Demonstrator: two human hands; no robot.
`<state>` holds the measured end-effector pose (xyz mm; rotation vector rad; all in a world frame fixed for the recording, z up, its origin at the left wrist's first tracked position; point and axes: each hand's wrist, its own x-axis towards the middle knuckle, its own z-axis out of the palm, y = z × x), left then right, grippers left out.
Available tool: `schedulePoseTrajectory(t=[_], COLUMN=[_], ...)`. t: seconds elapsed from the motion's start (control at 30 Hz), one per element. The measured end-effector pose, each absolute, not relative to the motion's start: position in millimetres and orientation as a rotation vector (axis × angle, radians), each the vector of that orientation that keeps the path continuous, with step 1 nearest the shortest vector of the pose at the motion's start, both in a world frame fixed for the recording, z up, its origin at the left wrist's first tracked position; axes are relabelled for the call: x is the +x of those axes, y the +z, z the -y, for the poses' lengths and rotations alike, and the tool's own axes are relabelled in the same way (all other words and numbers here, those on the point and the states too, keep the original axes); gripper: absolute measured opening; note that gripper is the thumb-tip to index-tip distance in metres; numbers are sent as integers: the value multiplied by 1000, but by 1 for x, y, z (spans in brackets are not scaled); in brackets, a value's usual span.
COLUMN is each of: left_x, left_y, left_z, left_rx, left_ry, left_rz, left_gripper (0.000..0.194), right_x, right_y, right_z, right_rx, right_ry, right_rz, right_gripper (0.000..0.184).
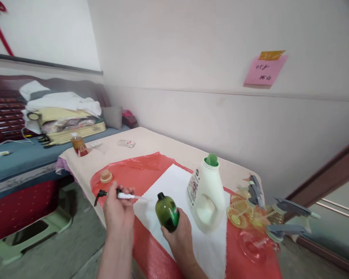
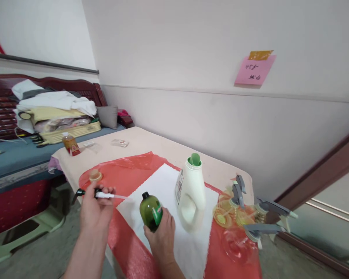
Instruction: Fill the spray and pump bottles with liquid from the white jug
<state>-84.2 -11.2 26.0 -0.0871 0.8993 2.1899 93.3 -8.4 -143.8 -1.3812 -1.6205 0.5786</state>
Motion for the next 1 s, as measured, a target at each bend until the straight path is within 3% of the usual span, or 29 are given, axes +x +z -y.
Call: schedulePoseTrajectory(t=[0.2, 0.37, 0.5, 0.57, 0.73, 1.0], left_x=[-86, -87, -83, -78, -72, -82], left_y=[27, 27, 27, 26, 23, 19], left_z=[11, 13, 12, 10, 8, 7], left_rx=[-124, -158, -164, -155, -134, -138], left_ry=[2192, 2143, 2129, 2087, 2023, 2036], left_rz=[-879, -874, -855, -837, -832, -827], left_gripper=[23, 22, 24, 25, 26, 24], right_x=[124, 160, 192, 198, 192, 234], right_y=[-158, -147, -120, -107, -81, -7], right_z=[42, 65, 54, 36, -4, 33], right_rx=[-1491, -1612, -1624, -1629, -1605, -1574], right_ry=[520, 540, 531, 523, 500, 519], right_rz=[1697, 1381, 1117, 1135, 1235, 1474], right_gripper=[77, 64, 77, 71, 36, 35])
